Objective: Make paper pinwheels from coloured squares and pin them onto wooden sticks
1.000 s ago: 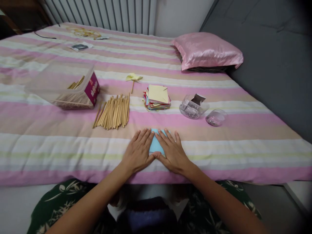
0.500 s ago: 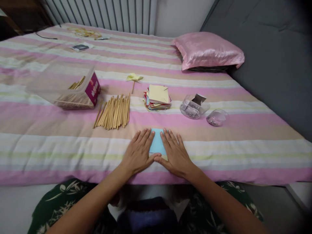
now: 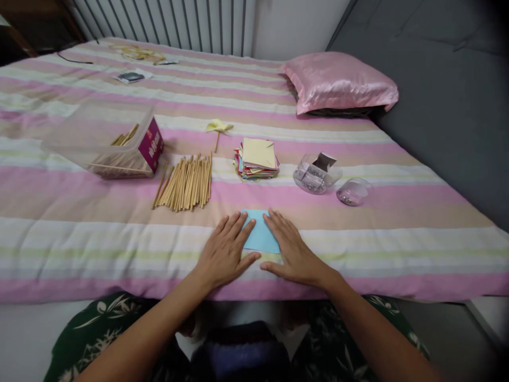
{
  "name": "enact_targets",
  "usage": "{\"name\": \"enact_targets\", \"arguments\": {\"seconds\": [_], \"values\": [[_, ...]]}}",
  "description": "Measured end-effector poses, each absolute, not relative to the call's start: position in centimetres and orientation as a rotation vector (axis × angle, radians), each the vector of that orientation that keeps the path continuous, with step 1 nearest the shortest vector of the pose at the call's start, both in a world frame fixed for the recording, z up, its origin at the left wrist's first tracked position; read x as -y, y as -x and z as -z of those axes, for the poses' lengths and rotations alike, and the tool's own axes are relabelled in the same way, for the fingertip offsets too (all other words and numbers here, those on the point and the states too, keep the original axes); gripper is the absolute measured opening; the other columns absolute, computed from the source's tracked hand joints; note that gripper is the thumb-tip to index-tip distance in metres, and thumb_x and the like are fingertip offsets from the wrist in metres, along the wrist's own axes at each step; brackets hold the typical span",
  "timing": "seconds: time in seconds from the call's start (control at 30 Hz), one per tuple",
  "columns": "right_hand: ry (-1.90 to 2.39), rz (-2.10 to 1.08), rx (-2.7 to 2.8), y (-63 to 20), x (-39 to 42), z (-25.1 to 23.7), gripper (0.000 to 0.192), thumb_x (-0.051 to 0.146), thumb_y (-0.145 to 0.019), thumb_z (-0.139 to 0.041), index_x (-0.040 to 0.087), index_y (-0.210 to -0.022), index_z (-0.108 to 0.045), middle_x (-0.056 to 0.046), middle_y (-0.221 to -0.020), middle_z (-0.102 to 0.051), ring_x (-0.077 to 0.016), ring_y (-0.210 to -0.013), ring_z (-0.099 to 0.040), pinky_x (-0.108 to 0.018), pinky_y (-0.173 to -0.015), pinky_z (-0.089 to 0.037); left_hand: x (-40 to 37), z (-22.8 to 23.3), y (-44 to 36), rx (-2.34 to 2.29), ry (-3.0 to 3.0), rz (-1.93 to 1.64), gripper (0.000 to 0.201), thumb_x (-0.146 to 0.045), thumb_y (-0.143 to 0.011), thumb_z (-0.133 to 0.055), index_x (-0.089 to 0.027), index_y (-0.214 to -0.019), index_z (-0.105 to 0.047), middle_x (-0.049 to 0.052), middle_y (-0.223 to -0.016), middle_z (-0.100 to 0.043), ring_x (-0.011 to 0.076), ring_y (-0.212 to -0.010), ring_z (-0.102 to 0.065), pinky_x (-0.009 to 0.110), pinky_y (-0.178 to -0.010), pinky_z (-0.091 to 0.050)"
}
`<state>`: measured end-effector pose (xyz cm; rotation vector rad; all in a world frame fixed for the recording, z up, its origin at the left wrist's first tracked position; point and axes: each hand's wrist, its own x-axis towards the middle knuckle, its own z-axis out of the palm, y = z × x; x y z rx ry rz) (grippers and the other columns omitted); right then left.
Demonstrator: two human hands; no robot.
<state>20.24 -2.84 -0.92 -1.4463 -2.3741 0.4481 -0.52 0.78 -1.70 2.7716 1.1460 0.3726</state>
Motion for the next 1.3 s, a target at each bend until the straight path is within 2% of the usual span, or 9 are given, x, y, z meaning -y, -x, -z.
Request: {"name": "enact_targets", "arguments": {"seconds": [0.27, 0.4, 0.57, 0.8, 0.9, 0.97, 1.03, 1.13, 1.3], "values": [[1.248, -0.444, 2.275, -21.1, 2.6, 0.2, 0.063, 0.02, -0.07, -0.058, 0.014, -0.13, -0.039, -0.016, -0.146, -0.026, -0.0286, -0.136, -0.02, -0.051, -0.107, -0.027, -1.3, 1.0, 1.1, -1.131, -2.462, -0.652, 0.077, -0.054, -0.077, -0.054, -0.011, -0.137, -0.031, 0.02, -0.144, -0.031, 0.0291, -0.134, -0.025, 0.047, -0.108, -0.024], [1.25, -0.331, 2.265, -20.4, 2.6, 0.5, 0.043, 0.01, -0.067, -0.055, 0.013, -0.11, -0.055, -0.018, -0.137, -0.042, -0.0288, -0.127, -0.038, -0.048, -0.104, -0.032, -1.7, 0.5, 1.3, -1.156, -2.075, -0.909, 0.066, -0.043, -0.076, -0.061, -0.016, -0.132, -0.04, 0.016, -0.14, -0.039, 0.0291, -0.129, -0.035, 0.046, -0.106, -0.029], [1.2, -0.293, 2.133, -19.9, 2.5, 1.2, 0.024, 0.01, -0.08, -0.051, 0.019, -0.098, -0.063, -0.011, -0.117, -0.06, -0.0232, -0.109, -0.054, -0.044, -0.093, -0.045, -2.1, 0.5, 1.6, -1.041, -1.371, -1.064, 0.049, -0.035, -0.078, -0.061, -0.015, -0.122, -0.05, 0.014, -0.126, -0.053, 0.0258, -0.119, -0.048, 0.04, -0.102, -0.035], [1.195, -0.393, 1.792, -19.1, 2.7, 1.0, 0.021, 0.013, -0.083, -0.055, 0.023, -0.096, -0.068, -0.007, -0.102, -0.066, -0.0192, -0.096, -0.06, -0.037, -0.082, -0.051, -1.7, -0.8, 1.7, -0.901, -0.899, -1.122, 0.031, -0.035, -0.076, -0.061, -0.014, -0.098, -0.064, 0.01, -0.105, -0.065, 0.0248, -0.107, -0.056, 0.038, -0.097, -0.04], [1.196, -0.352, 1.692, -19.0, 2.8, 0.9, 0.025, 0.011, -0.082, -0.056, 0.025, -0.099, -0.068, -0.006, -0.1, -0.065, -0.019, -0.096, -0.06, -0.037, -0.082, -0.05, -1.5, -1.4, 1.9, -1.046, -0.849, -1.086, 0.03, -0.04, -0.074, -0.062, -0.013, -0.089, -0.064, 0.008, -0.088, -0.066, 0.0219, -0.086, -0.064, 0.032, -0.075, -0.05], [1.173, -0.288, 1.681, -18.9, 3.0, 0.9, 0.027, 0.01, -0.081, -0.058, 0.027, -0.099, -0.068, -0.006, -0.1, -0.066, -0.0191, -0.095, -0.06, -0.037, -0.08, -0.05, -1.4, -1.7, 2.0, -1.128, -0.848, -0.912, 0.037, -0.048, -0.073, -0.061, -0.012, -0.081, -0.064, 0.008, -0.078, -0.064, 0.0213, -0.068, -0.065, 0.029, -0.055, -0.049], [1.126, -0.23, 1.736, -18.9, 3.1, 0.9, 0.029, 0.01, -0.08, -0.058, 0.028, -0.1, -0.068, -0.006, -0.099, -0.066, -0.0193, -0.093, -0.06, -0.037, -0.078, -0.05, -1.3, -2.1, 2.0, -1.109, -0.837, -0.681, 0.048, -0.056, -0.074, -0.054, -0.01, -0.08, -0.065, 0.009, -0.075, -0.064, 0.0222, -0.06, -0.064, 0.028, -0.047, -0.046], [1.061, -0.186, 1.853, -18.8, 3.3, 0.8, 0.028, 0.011, -0.081, -0.057, 0.03, -0.099, -0.069, -0.004, -0.099, -0.068, -0.0192, -0.09, -0.061, -0.038, -0.077, -0.049, -1.2, -2.5, 2.1, -0.996, -0.785, -0.521, 0.054, -0.059, -0.077, -0.048, -0.01, -0.085, -0.068, 0.011, -0.077, -0.067, 0.0214, -0.064, -0.063, 0.03, -0.054, -0.048], [0.98, -0.172, 2.027, -18.6, 3.4, 0.6, 0.025, 0.019, -0.084, -0.052, 0.032, -0.096, -0.07, -0.001, -0.101, -0.068, -0.0188, -0.092, -0.059, -0.037, -0.079, -0.048, -0.9, -2.4, 2.2, -0.905, -0.795, -0.552, 0.031, -0.042, -0.074, -0.065, -0.012, -0.083, -0.07, 0.007, -0.073, -0.07, 0.0149, -0.063, -0.059, 0.025, -0.064, -0.045]]}}
